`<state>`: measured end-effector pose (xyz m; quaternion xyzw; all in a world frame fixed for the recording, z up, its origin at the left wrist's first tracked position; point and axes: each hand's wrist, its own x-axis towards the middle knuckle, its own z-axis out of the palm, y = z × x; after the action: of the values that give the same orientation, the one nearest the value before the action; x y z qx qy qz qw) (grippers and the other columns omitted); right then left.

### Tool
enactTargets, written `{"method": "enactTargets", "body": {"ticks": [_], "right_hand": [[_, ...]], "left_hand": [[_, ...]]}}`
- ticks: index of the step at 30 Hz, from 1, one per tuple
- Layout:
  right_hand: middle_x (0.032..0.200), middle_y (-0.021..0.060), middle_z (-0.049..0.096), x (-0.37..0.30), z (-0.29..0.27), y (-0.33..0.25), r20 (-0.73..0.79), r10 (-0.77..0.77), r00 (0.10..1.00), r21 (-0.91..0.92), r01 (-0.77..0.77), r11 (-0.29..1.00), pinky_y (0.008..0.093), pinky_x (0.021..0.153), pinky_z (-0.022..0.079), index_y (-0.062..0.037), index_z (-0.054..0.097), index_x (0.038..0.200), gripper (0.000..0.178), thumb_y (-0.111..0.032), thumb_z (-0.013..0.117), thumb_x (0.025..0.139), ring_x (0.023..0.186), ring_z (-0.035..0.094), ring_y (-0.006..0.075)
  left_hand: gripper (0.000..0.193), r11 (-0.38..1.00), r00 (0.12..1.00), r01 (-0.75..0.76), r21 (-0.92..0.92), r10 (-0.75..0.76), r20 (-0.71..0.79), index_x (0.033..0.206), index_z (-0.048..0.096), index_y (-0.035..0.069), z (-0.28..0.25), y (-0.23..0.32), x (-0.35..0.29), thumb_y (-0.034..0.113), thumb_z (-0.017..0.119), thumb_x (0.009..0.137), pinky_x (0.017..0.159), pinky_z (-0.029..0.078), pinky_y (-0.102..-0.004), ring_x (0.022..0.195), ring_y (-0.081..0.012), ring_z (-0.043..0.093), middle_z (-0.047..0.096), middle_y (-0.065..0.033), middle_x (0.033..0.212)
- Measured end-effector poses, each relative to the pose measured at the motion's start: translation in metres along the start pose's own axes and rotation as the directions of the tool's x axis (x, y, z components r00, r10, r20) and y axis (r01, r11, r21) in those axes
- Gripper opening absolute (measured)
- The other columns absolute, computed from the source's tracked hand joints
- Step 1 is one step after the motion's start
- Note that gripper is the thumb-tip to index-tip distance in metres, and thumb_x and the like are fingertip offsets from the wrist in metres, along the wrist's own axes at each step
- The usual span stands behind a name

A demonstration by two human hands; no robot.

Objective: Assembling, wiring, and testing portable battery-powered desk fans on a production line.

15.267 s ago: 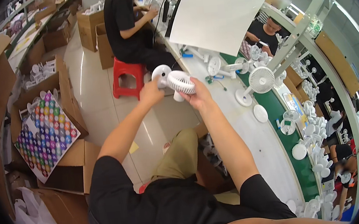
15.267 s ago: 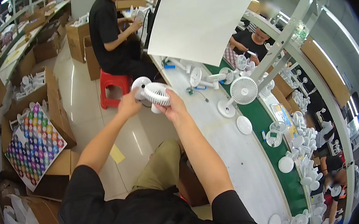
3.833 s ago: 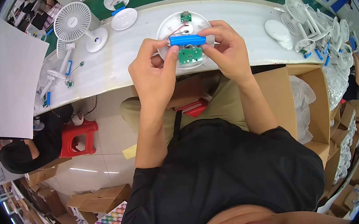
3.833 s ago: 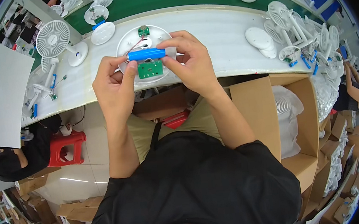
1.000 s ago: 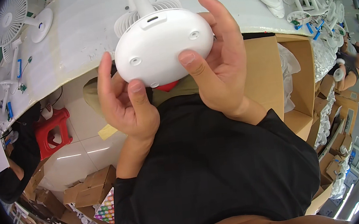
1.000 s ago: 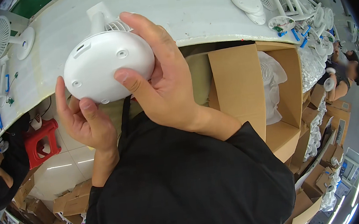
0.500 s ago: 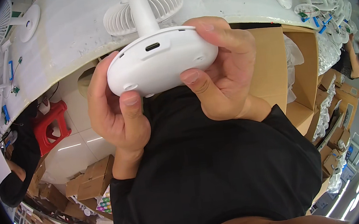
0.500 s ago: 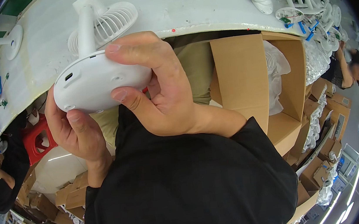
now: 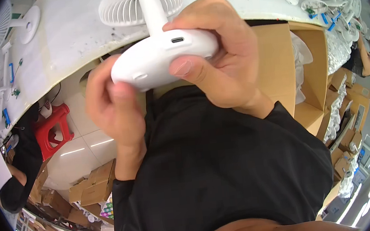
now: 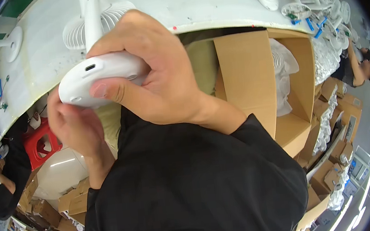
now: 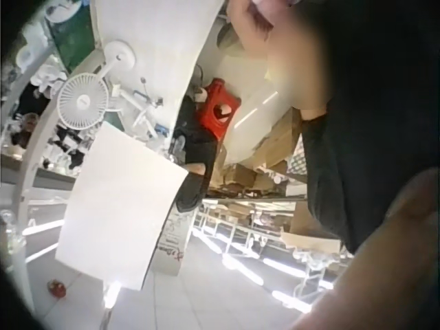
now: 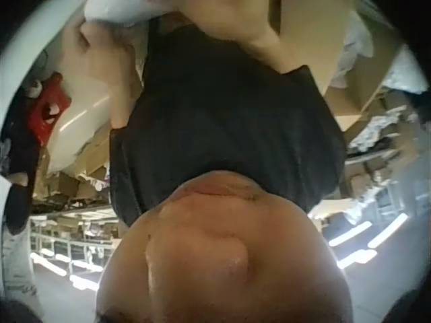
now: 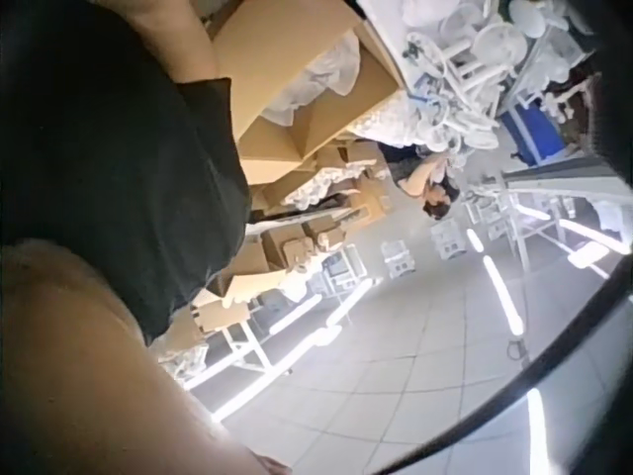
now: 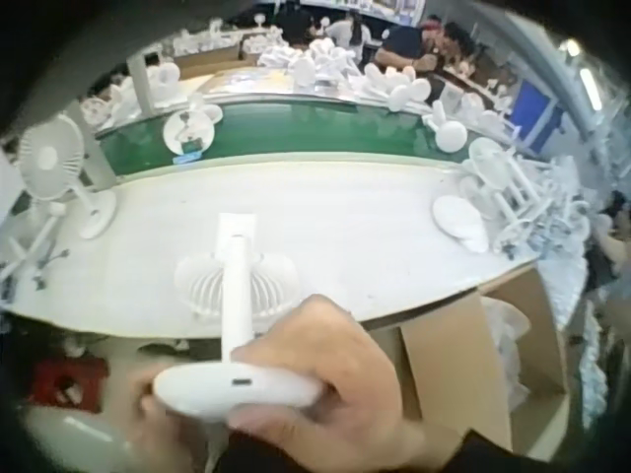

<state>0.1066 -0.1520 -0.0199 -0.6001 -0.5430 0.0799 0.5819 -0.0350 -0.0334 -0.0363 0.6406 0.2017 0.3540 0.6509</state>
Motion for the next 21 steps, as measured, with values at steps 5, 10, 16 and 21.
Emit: {"method": "enactTargets", "body": {"ticks": [5, 10, 16, 21], "right_hand": [[0.103, 0.0091, 0.053, -0.002, 0.047, -0.002, -0.297, -0.055, 0.953, 0.093, 0.086, 0.992, 0.0289, 0.073, 0.044, -0.0069, 0.066, 0.107, 0.028, -0.012, 0.070, 0.080, 0.085, 0.049, 0.0202], [0.121, 0.0125, 0.050, -0.018, 0.043, -0.018, -0.065, 0.113, 0.991, 0.155, -0.102, 0.983, 0.0257, 0.088, 0.039, -0.0026, 0.052, 0.133, 0.051, -0.013, 0.066, 0.085, 0.099, 0.050, 0.0197], [0.132, 0.0146, 0.045, -0.012, 0.027, -0.039, 0.235, 0.423, 0.875, 0.489, -0.482, 0.727, 0.0329, 0.102, 0.037, -0.0067, 0.041, 0.145, 0.061, -0.013, 0.064, 0.089, 0.118, 0.045, 0.0268], [0.147, 0.0152, 0.035, -0.014, 0.025, -0.047, 0.503, 0.429, 0.751, 0.644, -0.656, 0.394, 0.0352, 0.105, 0.033, -0.0027, 0.028, 0.151, 0.074, -0.012, 0.065, 0.088, 0.127, 0.040, 0.0265]], "left_hand": [[0.042, 0.840, 0.968, 0.114, -0.530, -0.214, -0.130, 0.082, 0.053, 0.005, 0.014, -0.009, 0.039, 0.032, 0.031, 0.104, 0.070, 0.040, -0.0277, 0.070, -0.0154, 0.050, 0.058, -0.0077, 0.074], [0.041, 0.868, 0.975, -0.197, -0.456, 0.125, -0.183, 0.080, 0.049, 0.007, 0.007, -0.004, 0.057, 0.033, 0.029, 0.105, 0.060, 0.038, -0.0268, 0.058, -0.0148, 0.046, 0.053, -0.0067, 0.060], [0.047, 0.842, 0.876, -0.478, -0.250, 0.477, -0.065, 0.082, 0.051, 0.006, 0.013, 0.013, 0.034, 0.039, 0.026, 0.105, 0.053, 0.036, -0.0252, 0.051, -0.0143, 0.042, 0.050, -0.0053, 0.055], [0.047, 0.783, 0.784, -0.619, 0.062, 0.610, 0.117, 0.084, 0.054, 0.005, 0.002, 0.029, 0.012, 0.037, 0.025, 0.105, 0.055, 0.038, -0.0272, 0.054, -0.0154, 0.043, 0.051, -0.0050, 0.057]]}}
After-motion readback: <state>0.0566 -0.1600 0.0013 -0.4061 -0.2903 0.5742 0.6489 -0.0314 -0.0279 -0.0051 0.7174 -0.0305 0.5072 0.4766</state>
